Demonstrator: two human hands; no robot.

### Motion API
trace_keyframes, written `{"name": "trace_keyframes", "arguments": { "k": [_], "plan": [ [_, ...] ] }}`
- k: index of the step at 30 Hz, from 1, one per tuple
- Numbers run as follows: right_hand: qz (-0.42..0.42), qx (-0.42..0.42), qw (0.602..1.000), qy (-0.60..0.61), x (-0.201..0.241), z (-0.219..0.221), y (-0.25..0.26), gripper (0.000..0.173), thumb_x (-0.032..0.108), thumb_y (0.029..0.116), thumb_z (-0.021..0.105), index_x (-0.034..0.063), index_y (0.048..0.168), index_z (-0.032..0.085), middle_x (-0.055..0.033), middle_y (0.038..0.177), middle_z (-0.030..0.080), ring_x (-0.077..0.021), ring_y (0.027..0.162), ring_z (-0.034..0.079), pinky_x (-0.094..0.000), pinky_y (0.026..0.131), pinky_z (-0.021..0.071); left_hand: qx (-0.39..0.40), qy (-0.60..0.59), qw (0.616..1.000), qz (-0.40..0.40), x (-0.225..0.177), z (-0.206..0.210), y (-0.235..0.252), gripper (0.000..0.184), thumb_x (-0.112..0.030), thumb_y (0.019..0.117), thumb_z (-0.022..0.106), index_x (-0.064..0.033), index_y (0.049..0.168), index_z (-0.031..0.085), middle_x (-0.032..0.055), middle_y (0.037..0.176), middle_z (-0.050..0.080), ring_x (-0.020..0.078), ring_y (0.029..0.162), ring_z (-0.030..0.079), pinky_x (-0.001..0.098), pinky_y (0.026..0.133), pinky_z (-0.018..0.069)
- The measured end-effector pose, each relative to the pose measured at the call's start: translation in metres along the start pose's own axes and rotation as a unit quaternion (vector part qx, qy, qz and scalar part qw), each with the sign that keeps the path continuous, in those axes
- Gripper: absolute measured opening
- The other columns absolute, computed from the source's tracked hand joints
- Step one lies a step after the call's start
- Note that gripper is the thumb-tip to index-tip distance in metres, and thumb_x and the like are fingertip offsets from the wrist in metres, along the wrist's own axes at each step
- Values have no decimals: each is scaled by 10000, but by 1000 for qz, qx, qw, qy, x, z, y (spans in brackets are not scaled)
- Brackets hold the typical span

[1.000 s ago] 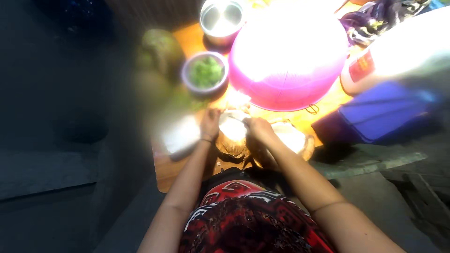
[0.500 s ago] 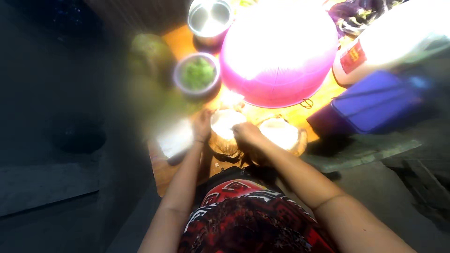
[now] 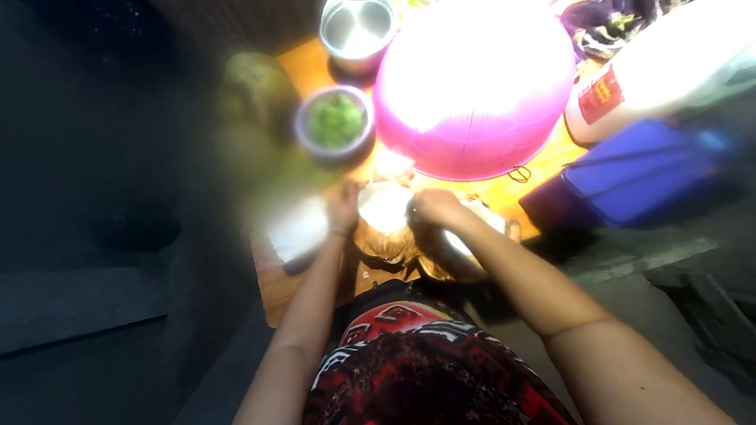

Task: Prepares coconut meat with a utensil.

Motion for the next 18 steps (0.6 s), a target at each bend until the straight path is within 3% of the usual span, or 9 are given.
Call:
{"name": "trace_keyframes", "arguments": {
  "k": [3, 4, 6, 9, 11, 14, 16, 18],
  "plan": [
    [-34, -99, 994, -16, 4, 7, 10, 267, 139, 1057, 521, 99, 1231, 720, -218, 1128, 707, -424, 1059, 681, -618, 868, 522, 6, 10, 1000, -4, -2, 0, 1, 395, -327, 1098, 471, -73, 1349, 642, 171, 1193, 711, 292, 1112, 680, 517, 1002, 496],
    [-41, -111, 993, -25, 3, 16, 12, 266, 129, 1054, 512, 93, 1213, 722, -212, 1106, 714, -417, 1043, 688, -607, 856, 531, 5, 9, 1000, -2, -2, 0, 1, 387, -321, 1099, 468, -75, 1341, 644, 165, 1190, 712, 284, 1105, 681, 512, 995, 500],
    [-31, -81, 996, -28, -1, 25, 9, 246, 146, 1053, 522, 82, 1167, 731, -210, 1078, 726, -419, 1043, 695, -615, 857, 535, 3, 4, 1000, -6, -2, 0, 2, 373, -311, 1098, 473, -81, 1333, 651, 157, 1176, 715, 278, 1085, 686, 510, 982, 508],
    [14, 2, 997, -70, -3, 5, -6, 215, 186, 1048, 570, 48, 1114, 720, -226, 1114, 710, -438, 1101, 672, -643, 881, 520, 25, 16, 999, -32, -3, 1, 2, 379, -338, 1099, 463, -116, 1350, 640, 168, 1165, 714, 318, 1082, 685, 558, 961, 506],
    [-1, -36, 995, -91, -1, -10, -5, 198, 158, 1032, 583, 54, 1103, 735, -224, 1082, 719, -436, 1066, 683, -638, 851, 523, 33, 12, 998, -44, -3, 1, 3, 381, -360, 1099, 458, -144, 1355, 639, 160, 1153, 719, 327, 1065, 686, 573, 939, 510],
    [-32, -107, 990, -91, -1, -6, 5, 273, 126, 1078, 490, 42, 1209, 713, -261, 1099, 704, -463, 1049, 680, -632, 843, 520, 48, 14, 998, -47, -3, 1, 3, 396, -371, 1103, 445, -148, 1378, 623, 160, 1182, 715, 336, 1090, 686, 591, 951, 506],
    [-14, -77, 991, -106, -3, 5, 3, 272, 143, 1084, 488, 30, 1203, 704, -264, 1097, 702, -464, 1056, 679, -627, 847, 523, 53, 18, 997, -46, -4, 0, 4, 395, -371, 1103, 444, -148, 1375, 625, 163, 1170, 717, 341, 1082, 687, 593, 947, 504],
    [9, -26, 992, -122, -1, 3, -5, 215, 142, 1051, 550, 25, 1104, 723, -247, 1069, 715, -454, 1060, 685, -639, 837, 530, 57, 16, 997, -46, -4, 0, 5, 391, -375, 1104, 440, -155, 1367, 628, 165, 1161, 718, 343, 1073, 688, 588, 940, 509]
  ]
}}
Point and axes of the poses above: each hand's wrist, its own y-axis towards the middle knuckle, its own z-axis out of the palm, x = y × z, the point moved 6 cm from there along y, towards the middle knuckle
